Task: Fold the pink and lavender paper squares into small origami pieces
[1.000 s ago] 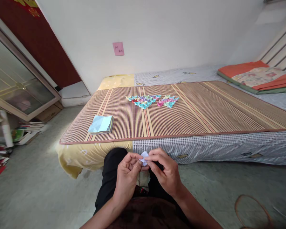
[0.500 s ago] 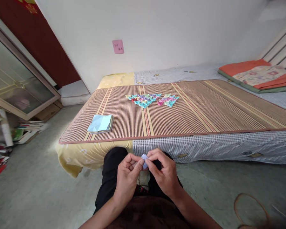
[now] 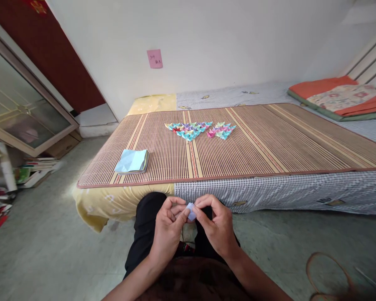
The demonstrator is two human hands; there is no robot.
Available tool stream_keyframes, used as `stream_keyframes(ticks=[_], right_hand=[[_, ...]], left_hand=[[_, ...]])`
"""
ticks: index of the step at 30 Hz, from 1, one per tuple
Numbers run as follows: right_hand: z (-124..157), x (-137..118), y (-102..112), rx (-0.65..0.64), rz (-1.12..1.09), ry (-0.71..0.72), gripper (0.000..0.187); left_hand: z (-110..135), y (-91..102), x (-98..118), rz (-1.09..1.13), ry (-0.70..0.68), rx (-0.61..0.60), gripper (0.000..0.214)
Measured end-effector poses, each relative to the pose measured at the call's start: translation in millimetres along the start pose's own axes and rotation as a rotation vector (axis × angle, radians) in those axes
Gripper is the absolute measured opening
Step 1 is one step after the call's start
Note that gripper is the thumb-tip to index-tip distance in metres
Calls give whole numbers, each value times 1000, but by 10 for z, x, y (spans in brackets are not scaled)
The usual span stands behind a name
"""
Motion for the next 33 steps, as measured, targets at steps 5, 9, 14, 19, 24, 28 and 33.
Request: stream_keyframes(ticks=[5, 9, 14, 19, 24, 28, 33], right_hand=[[-3, -2, 44, 49, -3, 11, 9], [6, 26, 50, 51, -1, -18, 3], [-13, 90, -39, -159, -56, -129, 13], [9, 256, -43, -165, -221, -293, 25], [104, 403, -176, -155, -456, -446, 28], [197, 473, -304, -128, -614, -585, 34], [273, 468, -442, -136, -773, -696, 38]], left_hand=[[-11, -35, -55, -16, 59, -45, 36], [-17, -48, -91, -105, 96, -78, 36], [0, -63, -65, -225, 80, -136, 36], [7, -47, -40, -191, 87, -126, 33], [-22, -23, -30, -193, 31, -140, 25], [-44, 51, -151, -42, 91, -87, 26], [-9, 1, -62, -3, 43, -94, 24]])
Point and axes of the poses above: each hand's wrist, its own z-axis away from the middle knuckle, its own y-axis out of the back of the hand, x = y × z, the point moved 8 cm from there along -z, towards the middle knuckle, and after that the axes turned 7 degrees about y, right-handed, at the moved point
